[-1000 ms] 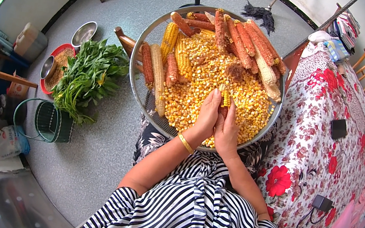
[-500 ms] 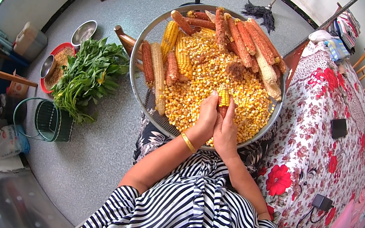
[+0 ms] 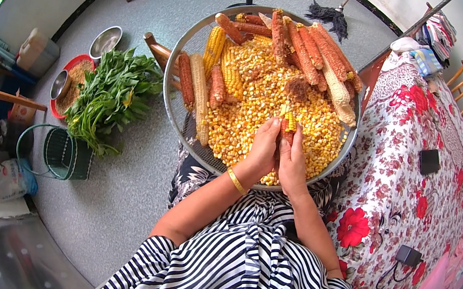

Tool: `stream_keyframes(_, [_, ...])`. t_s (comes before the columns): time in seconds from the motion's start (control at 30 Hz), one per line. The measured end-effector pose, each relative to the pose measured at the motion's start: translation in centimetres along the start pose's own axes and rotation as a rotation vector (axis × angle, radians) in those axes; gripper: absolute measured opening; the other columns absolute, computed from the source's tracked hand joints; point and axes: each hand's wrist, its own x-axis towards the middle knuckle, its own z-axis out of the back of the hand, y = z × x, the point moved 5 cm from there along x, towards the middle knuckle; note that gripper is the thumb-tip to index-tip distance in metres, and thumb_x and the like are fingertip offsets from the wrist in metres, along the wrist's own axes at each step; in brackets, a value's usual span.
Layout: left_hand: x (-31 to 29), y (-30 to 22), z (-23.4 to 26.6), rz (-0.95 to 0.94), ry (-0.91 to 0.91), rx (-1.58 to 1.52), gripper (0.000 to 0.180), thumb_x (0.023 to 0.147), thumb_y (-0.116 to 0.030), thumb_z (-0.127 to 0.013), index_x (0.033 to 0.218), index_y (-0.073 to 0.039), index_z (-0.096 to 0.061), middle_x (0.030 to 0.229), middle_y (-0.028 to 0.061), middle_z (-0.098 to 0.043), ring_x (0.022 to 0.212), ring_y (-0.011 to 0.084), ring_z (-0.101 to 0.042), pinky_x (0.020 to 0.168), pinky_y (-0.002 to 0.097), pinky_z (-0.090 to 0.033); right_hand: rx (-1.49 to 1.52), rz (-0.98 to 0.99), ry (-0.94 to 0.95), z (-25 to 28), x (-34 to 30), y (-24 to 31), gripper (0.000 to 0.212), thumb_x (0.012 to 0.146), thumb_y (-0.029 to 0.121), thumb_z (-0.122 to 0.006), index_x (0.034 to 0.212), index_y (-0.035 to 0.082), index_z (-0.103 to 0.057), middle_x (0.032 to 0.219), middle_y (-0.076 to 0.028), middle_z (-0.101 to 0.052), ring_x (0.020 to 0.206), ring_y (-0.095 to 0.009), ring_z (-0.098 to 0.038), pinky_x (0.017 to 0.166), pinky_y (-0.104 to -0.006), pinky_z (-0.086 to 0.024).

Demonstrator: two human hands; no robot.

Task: Removing kernels from corn cobs into a metal basin.

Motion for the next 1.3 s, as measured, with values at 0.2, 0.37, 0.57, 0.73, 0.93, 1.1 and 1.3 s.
stream_keyframes(0.2, [0.1, -0.8, -0.3, 0.106, 0.004, -0.142, 0.027, 0.092, -0.027, -0.038, 0.095, -0.003, -0.049, 0.085, 0.0070, -0.055, 0.077, 0.0166, -0.054, 0.070, 0.0313, -0.046, -0.118, -0.025, 0.034, 0.1, -0.3, 0.5, 0.048, 0.088, 0.019, -0.041, 0.131, 0.008, -0.022, 0.105, -0.025, -0.053, 0.089, -0.040, -0.054, 0.070, -0.0446, -0.045])
stream_keyframes(0.37, [0.6, -0.9, 0.0, -0.055, -0.116, 0.176, 0.028, 0.092, -0.030, -0.039, 0.084, -0.004, -0.047, 0.068, 0.0001, -0.044, 0.061, 0.0069, -0.038, 0.052, 0.0246, -0.036, -0.104, 0.020, 0.026, -0.1, -0.6, 1.0, 0.049, 0.088, 0.021, -0.042, 0.130, 0.008, -0.022, 0.095, -0.025, -0.056, 0.081, -0.041, -0.055, 0.065, -0.0466, -0.044])
stream_keyframes(0.57, [1.6, -0.1, 1.8, -0.194, -0.183, 0.443, 0.032, 0.093, -0.028, -0.034, 0.074, -0.005, -0.045, 0.061, -0.0012, -0.043, 0.050, 0.0058, -0.039, 0.045, 0.0232, -0.038, -0.219, 0.091, 0.026, -0.4, -0.7, 0.8, 0.055, 0.088, 0.020, -0.042, 0.131, 0.002, -0.013, 0.092, -0.024, -0.057, 0.076, -0.042, -0.055, 0.063, -0.0473, -0.044])
stream_keyframes(0.73, [1.2, 0.1, 1.6, -0.085, -0.160, 0.271, 0.033, 0.094, -0.027, -0.029, 0.078, -0.003, -0.047, 0.065, 0.0033, -0.051, 0.055, 0.0112, -0.049, 0.050, 0.0259, -0.045, -0.254, 0.039, 0.081, -0.3, -0.7, 1.4, 0.055, 0.088, 0.018, -0.041, 0.131, 0.001, -0.011, 0.091, -0.023, -0.058, 0.076, -0.041, -0.056, 0.063, -0.0466, -0.044])
stream_keyframes(0.93, [1.8, 0.8, 2.5, 0.040, -0.228, 0.190, 0.032, 0.091, -0.024, -0.027, 0.086, -0.001, -0.049, 0.073, 0.0096, -0.056, 0.063, 0.0187, -0.057, 0.057, 0.0307, -0.050, -0.335, 0.073, 0.095, -0.6, -0.7, 1.5, 0.058, 0.088, 0.017, -0.041, 0.132, 0.001, -0.007, 0.091, -0.021, -0.058, 0.075, -0.040, -0.056, 0.062, -0.0462, -0.044])
stream_keyframes(1.1, [1.4, -0.4, 0.7, 0.231, -0.218, 0.085, 0.031, 0.089, -0.024, -0.028, 0.091, -0.001, -0.049, 0.077, 0.0120, -0.058, 0.064, 0.0214, -0.057, 0.058, 0.0343, -0.050, -0.319, 0.134, 0.104, -0.6, -0.7, 1.8, 0.059, 0.088, 0.016, -0.041, 0.133, 0.002, -0.005, 0.090, -0.022, -0.058, 0.075, -0.040, -0.056, 0.062, -0.0466, -0.044])
stream_keyframes(1.3, [1.3, 0.0, 0.9, 0.243, -0.227, -0.154, 0.033, 0.093, -0.029, -0.029, 0.093, -0.002, -0.048, 0.084, 0.0115, -0.057, 0.069, 0.0214, -0.055, 0.062, 0.0358, -0.049, -0.257, 0.118, 0.061, -0.2, -0.7, 1.8, 0.056, 0.087, 0.013, -0.042, 0.132, 0.004, -0.011, 0.090, -0.025, -0.057, 0.078, -0.041, -0.056, 0.063, -0.0461, -0.044])
